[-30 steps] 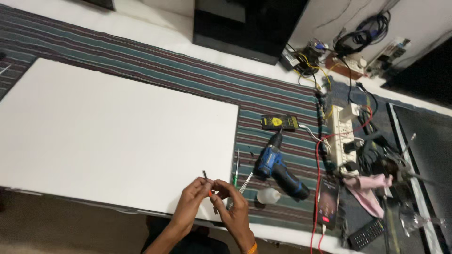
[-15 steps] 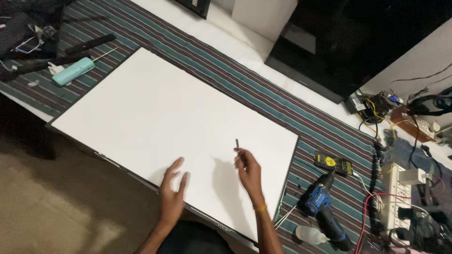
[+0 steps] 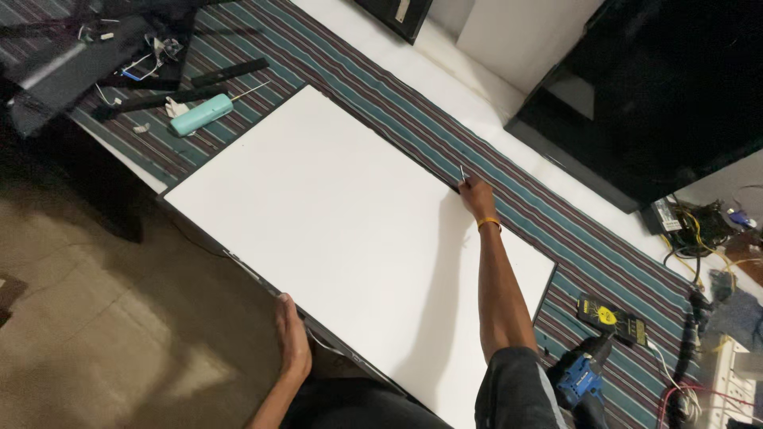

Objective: The person uses a small screwdriver to pry open the bezel of a flat-screen monitor or TV. They work along the edges, releasing clips and separating the frame from the screen panel.

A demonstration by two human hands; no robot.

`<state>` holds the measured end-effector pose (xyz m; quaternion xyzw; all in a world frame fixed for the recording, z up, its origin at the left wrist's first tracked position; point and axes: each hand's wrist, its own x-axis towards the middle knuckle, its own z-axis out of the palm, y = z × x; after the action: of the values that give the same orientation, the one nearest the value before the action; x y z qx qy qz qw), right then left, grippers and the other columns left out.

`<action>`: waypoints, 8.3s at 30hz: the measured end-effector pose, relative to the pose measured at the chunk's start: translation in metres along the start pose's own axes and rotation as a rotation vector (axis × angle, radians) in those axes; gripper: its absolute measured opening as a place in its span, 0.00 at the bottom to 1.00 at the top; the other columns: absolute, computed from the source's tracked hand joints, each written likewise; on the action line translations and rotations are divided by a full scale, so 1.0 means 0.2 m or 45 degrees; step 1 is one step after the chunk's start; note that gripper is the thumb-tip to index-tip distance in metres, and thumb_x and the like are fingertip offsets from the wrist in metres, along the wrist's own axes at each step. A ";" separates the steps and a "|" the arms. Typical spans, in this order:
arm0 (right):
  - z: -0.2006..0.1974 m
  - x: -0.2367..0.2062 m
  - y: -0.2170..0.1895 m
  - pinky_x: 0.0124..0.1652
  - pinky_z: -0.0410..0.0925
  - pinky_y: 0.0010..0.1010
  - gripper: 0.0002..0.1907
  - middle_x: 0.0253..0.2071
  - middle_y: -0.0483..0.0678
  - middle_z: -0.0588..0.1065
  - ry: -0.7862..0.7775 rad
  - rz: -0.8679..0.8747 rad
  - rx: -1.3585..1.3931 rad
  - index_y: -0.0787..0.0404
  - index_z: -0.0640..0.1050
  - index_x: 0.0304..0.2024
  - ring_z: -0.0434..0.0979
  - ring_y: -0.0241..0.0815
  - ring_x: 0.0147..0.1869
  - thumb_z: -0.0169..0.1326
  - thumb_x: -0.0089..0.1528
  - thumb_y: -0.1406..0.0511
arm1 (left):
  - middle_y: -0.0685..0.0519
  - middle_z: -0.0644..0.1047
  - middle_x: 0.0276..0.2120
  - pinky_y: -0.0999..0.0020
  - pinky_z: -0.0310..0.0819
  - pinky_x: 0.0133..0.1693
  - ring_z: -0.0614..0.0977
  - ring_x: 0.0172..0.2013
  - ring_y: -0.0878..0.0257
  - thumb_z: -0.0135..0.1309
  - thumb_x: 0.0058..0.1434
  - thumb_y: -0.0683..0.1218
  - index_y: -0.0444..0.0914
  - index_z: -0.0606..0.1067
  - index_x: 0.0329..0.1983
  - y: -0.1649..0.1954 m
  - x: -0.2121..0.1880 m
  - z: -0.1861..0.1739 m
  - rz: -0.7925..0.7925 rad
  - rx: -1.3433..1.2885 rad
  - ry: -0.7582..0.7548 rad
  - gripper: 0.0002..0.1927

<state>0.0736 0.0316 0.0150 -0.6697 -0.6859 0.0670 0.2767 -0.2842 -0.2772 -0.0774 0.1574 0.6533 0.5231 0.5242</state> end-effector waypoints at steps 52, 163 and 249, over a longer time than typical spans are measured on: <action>-0.63 -2.29 -0.59 0.27 0.68 0.23 0.11 0.33 0.46 0.74 1.121 1.012 0.967 0.61 0.69 0.52 0.73 0.32 0.26 0.53 0.70 0.66 | 0.46 0.83 0.34 0.65 0.80 0.42 0.84 0.36 0.60 0.47 0.73 0.53 0.30 0.79 0.44 0.74 -0.19 0.23 0.187 0.676 -1.734 0.21; -0.38 -2.67 -1.15 0.43 0.73 0.37 0.12 0.41 0.54 0.78 0.505 0.586 0.221 0.69 0.80 0.45 0.79 0.51 0.45 0.63 0.59 0.74 | 0.38 0.81 0.47 0.63 0.82 0.51 0.84 0.50 0.53 0.53 0.69 0.46 0.26 0.74 0.50 -0.40 -0.82 0.07 -0.677 -0.027 -1.324 0.16; -0.42 -2.59 -1.12 0.45 0.72 0.38 0.10 0.42 0.56 0.78 0.518 0.509 0.163 0.68 0.79 0.44 0.78 0.53 0.47 0.62 0.59 0.74 | 0.42 0.83 0.44 0.65 0.80 0.49 0.85 0.46 0.55 0.57 0.68 0.52 0.31 0.76 0.50 -0.42 -0.80 0.10 -0.743 0.010 -1.259 0.19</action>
<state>-0.1106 -0.5084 0.0380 -0.7723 -0.4652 0.0276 0.4316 -0.1739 -0.4220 -0.0630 0.1983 0.3485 0.2185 0.8896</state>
